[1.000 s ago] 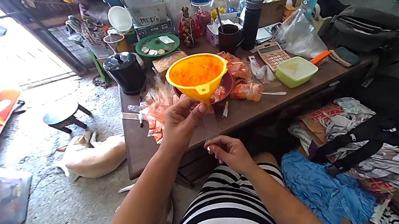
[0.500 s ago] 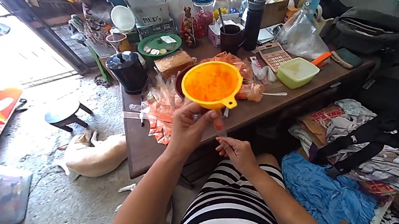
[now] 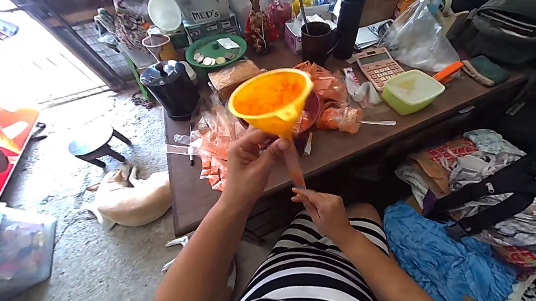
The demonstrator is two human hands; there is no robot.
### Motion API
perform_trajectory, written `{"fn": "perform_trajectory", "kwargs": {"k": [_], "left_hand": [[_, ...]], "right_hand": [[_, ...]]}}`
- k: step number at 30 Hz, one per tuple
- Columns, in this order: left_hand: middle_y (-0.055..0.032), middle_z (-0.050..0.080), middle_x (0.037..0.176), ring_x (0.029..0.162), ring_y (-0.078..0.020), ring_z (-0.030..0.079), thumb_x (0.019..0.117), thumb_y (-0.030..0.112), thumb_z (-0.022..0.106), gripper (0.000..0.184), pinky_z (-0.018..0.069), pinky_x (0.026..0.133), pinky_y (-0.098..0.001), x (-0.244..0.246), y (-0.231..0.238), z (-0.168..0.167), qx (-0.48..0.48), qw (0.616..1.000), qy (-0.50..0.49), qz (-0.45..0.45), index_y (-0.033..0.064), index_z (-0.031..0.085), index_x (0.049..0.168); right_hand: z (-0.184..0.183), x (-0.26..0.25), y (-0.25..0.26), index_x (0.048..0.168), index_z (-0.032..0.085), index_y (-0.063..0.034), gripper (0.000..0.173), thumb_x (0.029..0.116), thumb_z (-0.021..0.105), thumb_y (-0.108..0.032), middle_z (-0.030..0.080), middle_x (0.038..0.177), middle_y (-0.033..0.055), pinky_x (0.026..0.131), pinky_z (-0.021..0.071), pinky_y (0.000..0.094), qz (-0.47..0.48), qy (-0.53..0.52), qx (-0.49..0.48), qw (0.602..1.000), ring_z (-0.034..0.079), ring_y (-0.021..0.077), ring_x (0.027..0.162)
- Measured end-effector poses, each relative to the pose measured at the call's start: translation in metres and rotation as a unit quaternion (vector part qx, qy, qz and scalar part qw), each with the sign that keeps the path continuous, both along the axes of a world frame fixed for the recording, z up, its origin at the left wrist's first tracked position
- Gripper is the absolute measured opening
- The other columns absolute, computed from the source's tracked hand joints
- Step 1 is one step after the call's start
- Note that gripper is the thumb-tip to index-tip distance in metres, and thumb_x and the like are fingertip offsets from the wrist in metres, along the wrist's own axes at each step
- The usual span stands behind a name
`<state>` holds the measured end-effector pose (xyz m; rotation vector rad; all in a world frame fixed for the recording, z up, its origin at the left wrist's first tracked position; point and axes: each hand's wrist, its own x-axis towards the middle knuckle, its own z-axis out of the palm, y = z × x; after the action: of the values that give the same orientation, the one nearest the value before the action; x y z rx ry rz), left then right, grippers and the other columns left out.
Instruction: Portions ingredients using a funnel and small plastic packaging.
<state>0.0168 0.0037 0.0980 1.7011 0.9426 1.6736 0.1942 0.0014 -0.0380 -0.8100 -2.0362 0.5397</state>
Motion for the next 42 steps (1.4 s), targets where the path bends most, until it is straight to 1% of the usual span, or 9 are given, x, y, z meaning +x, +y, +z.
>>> {"fn": "perform_trajectory", "kwargs": {"k": [4, 6, 8, 11, 14, 17, 21, 31, 42], "left_hand": [[0.0073, 0.072, 0.108, 0.102, -0.0044, 0.066, 0.0991, 0.025, 0.068, 0.013, 0.0561, 0.091, -0.0249, 0.0, 0.006, -0.001, -0.005, 1.0, -0.008, -0.01, 0.0153, 0.075, 0.104], [0.0088, 0.072, 0.108, 0.102, -0.003, 0.066, 0.0986, 0.025, 0.069, 0.011, 0.0562, 0.091, -0.0242, -0.001, 0.005, -0.001, 0.002, 1.0, 0.003, -0.002, 0.0162, 0.074, 0.103], [0.0064, 0.071, 0.108, 0.106, -0.0046, 0.064, 0.0971, 0.021, 0.07, 0.011, 0.054, 0.094, -0.0252, 0.004, 0.008, -0.003, -0.005, 1.0, 0.023, -0.01, 0.0125, 0.075, 0.103], [0.0025, 0.069, 0.109, 0.113, -0.0081, 0.06, 0.096, 0.018, 0.071, 0.013, 0.05, 0.099, -0.0257, 0.007, 0.008, -0.009, -0.024, 0.998, 0.054, -0.028, 0.0077, 0.075, 0.102], [0.0028, 0.068, 0.106, 0.115, -0.0079, 0.057, 0.0957, 0.016, 0.07, 0.01, 0.0475, 0.101, -0.0249, 0.01, 0.011, -0.009, -0.009, 0.997, 0.077, -0.023, 0.0075, 0.075, 0.097], [0.0032, 0.067, 0.104, 0.113, -0.0075, 0.057, 0.0956, 0.017, 0.07, 0.01, 0.0448, 0.101, -0.0255, 0.012, 0.014, -0.008, 0.009, 0.995, 0.094, -0.014, 0.0083, 0.074, 0.093], [0.0033, 0.068, 0.103, 0.112, -0.0079, 0.056, 0.0955, 0.018, 0.07, 0.011, 0.043, 0.101, -0.026, 0.013, 0.015, -0.007, 0.021, 0.996, 0.089, -0.006, 0.0085, 0.075, 0.093], [0.002, 0.069, 0.101, 0.111, -0.0094, 0.058, 0.0945, 0.016, 0.072, 0.01, 0.0447, 0.101, -0.0273, 0.018, 0.016, -0.001, 0.048, 0.997, 0.055, -0.003, 0.007, 0.076, 0.095], [0.0007, 0.07, 0.106, 0.114, -0.0094, 0.058, 0.0938, 0.013, 0.073, 0.01, 0.0464, 0.102, -0.0273, 0.012, 0.011, 0.011, 0.06, 0.997, 0.044, 0.001, 0.0054, 0.076, 0.098]], "right_hand": [[0.0, 0.002, 0.003, 0.112, 0.075, -0.0001, 0.028, 0.1051, 0.052, -0.015, 0.079, 0.098, 0.0089, 0.074, 0.0604, 0.0323, 0.015, 0.022, 0.044, 0.999, 0.075, 0.0171, 0.079], [-0.005, 0.003, 0.003, 0.12, 0.074, -0.0024, 0.031, 0.1073, 0.05, -0.017, 0.078, 0.101, 0.0077, 0.072, 0.0609, 0.0344, 0.023, -0.003, -0.039, 0.999, 0.074, 0.0165, 0.078], [0.008, 0.01, 0.015, 0.126, 0.073, -0.0071, 0.032, 0.1069, 0.051, -0.022, 0.077, 0.107, 0.01, 0.076, 0.0594, 0.0484, 0.028, -0.074, -0.151, 0.985, 0.074, 0.0247, 0.084], [0.053, 0.021, 0.027, 0.134, 0.068, -0.0129, 0.057, 0.0926, 0.069, -0.052, 0.073, 0.115, 0.0107, 0.08, 0.0533, 0.0592, 0.046, -0.14, -0.191, 0.971, 0.069, 0.0309, 0.095], [0.081, 0.024, 0.04, 0.122, 0.074, -0.0135, 0.069, 0.0798, 0.072, -0.068, 0.069, 0.097, 0.0033, 0.07, 0.0483, 0.0387, 0.069, -0.07, -0.131, 0.987, 0.057, 0.0162, 0.086], [0.105, 0.023, 0.049, 0.117, 0.071, -0.001, 0.051, 0.0853, 0.077, -0.041, 0.066, 0.114, 0.0098, 0.093, 0.052, 0.032, 0.162, 0.033, -0.136, 0.977, 0.061, 0.0126, 0.108], [0.109, 0.015, 0.054, 0.1, 0.07, 0.002, 0.01, 0.0967, 0.063, -0.005, 0.071, 0.088, 0.0009, 0.076, 0.0577, 0.0186, 0.169, 0.128, -0.141, 0.967, 0.066, -0.0007, 0.079], [0.082, 0.017, 0.042, 0.11, 0.076, -0.0017, 0.016, 0.0982, 0.066, -0.005, 0.076, 0.094, 0.0001, 0.069, 0.0567, 0.0167, 0.126, 0.134, -0.217, 0.959, 0.066, -0.0014, 0.074], [0.05, 0.017, 0.027, 0.114, 0.076, -0.0023, 0.019, 0.0982, 0.066, -0.007, 0.078, 0.103, 0.0032, 0.083, 0.0578, 0.02, 0.082, 0.08, -0.294, 0.949, 0.071, 0.0004, 0.088]]}}
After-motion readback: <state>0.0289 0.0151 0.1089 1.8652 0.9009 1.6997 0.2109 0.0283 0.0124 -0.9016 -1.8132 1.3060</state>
